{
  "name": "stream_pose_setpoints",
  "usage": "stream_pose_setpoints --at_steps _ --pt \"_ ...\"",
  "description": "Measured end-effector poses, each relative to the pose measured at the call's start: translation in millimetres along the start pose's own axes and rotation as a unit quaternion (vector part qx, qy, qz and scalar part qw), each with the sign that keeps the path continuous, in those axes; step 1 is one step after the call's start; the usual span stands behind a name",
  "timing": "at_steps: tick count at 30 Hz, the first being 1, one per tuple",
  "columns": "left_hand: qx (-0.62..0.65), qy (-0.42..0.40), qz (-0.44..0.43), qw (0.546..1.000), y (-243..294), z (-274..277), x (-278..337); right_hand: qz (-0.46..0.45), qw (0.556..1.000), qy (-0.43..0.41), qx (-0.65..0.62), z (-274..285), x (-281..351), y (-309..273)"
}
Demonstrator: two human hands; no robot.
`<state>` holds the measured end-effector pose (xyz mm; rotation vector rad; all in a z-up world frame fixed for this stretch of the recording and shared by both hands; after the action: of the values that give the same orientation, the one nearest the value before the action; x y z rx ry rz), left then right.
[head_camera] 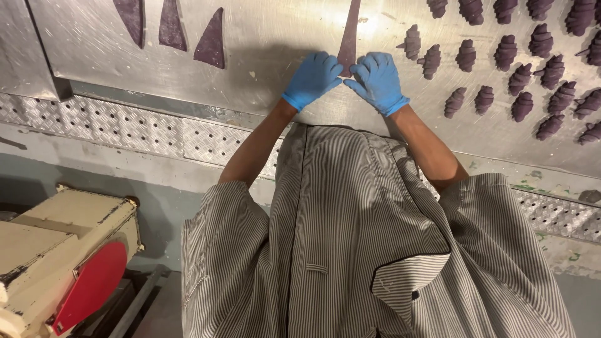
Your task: Rolling purple dough triangles into croissant shapes and placing them on a tray.
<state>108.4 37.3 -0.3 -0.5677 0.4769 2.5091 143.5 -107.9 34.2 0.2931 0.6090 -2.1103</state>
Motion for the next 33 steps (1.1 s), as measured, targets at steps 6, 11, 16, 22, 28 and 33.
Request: stream_pose_setpoints --at_steps 6,11,16,22,28,33 --pt "0.073 -0.008 0.032 0.997 -11.8 6.3 -19.8 -0.048 0.998 0.006 -0.046 -4.4 -8.2 11.1" --pt "0.135 0.017 0.148 0.98 -23.8 7.2 -23.5 -0.138 0.987 0.012 -0.076 5.1 -26.1 12.6" --pt "0.12 0.066 0.207 0.969 -31.1 3.2 -25.0 -0.154 0.981 0.043 -0.113 4.3 -20.8 14.6" --pt "0.132 0.071 0.22 0.964 -30.1 2.1 -22.1 -0.006 0.998 0.058 -0.026 2.5 -10.5 -1.3" --pt "0.09 0.03 0.101 0.99 -17.7 -38.0 18.1 -0.012 0.995 0.096 -0.004 6.7 -13.4 5.6" --pt "0.056 0.098 0.108 0.988 -24.1 -22.7 5.5 -0.007 0.997 0.082 -0.006 6.5 -22.1 4.4"
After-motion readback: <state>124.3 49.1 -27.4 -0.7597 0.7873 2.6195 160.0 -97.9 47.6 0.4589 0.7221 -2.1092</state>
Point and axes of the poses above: each hand's wrist, its own x-axis away from the middle knuckle, its own z-axis out of the back of the hand, y = z × x, the point moved 7 cm from there along -x, towards the middle knuckle, and after that the axes turned 13 degrees about y, right-handed, at the moved point
